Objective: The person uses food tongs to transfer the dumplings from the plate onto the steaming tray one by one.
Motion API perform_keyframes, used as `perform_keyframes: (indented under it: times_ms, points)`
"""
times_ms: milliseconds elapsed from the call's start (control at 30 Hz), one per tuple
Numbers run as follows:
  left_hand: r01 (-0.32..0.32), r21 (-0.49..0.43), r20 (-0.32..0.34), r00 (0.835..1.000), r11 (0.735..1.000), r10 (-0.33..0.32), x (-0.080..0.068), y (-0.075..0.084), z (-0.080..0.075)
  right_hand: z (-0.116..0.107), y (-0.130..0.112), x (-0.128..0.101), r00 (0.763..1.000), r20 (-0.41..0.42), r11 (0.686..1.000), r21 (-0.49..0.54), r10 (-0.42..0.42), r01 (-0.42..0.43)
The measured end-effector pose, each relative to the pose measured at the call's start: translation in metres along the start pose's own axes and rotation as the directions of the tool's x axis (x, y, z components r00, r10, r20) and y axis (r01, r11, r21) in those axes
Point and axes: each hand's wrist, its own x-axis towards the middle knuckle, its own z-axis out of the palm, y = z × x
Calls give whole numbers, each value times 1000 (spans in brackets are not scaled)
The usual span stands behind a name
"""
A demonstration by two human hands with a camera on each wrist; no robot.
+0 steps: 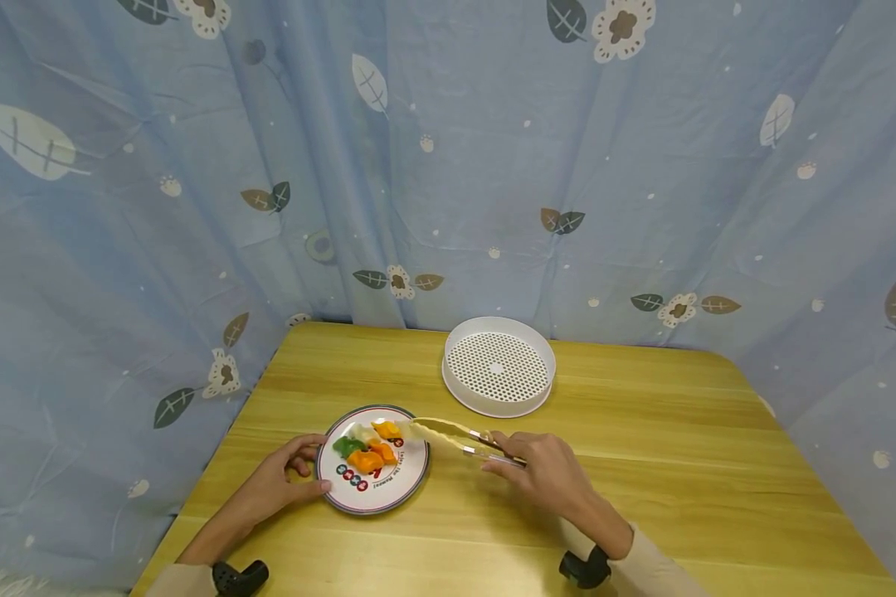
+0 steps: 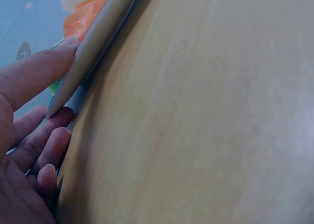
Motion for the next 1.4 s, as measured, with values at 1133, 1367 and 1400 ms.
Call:
perform_keyframes:
  times_ms: [1133,1367,1400]
  points:
    - [-32,-30,14,999,999,33,-1,-1,-1,-38,63,23,981,-74,983,-25,177,-180]
    - [-26,-50,24,999,998,27,0,-4,-1,-40,82,27,970,-81,970,-60,231,-236]
    - [-25,-46,24,999,999,27,0,-4,-1,-40,84,28,967,-75,966,-61,245,-250]
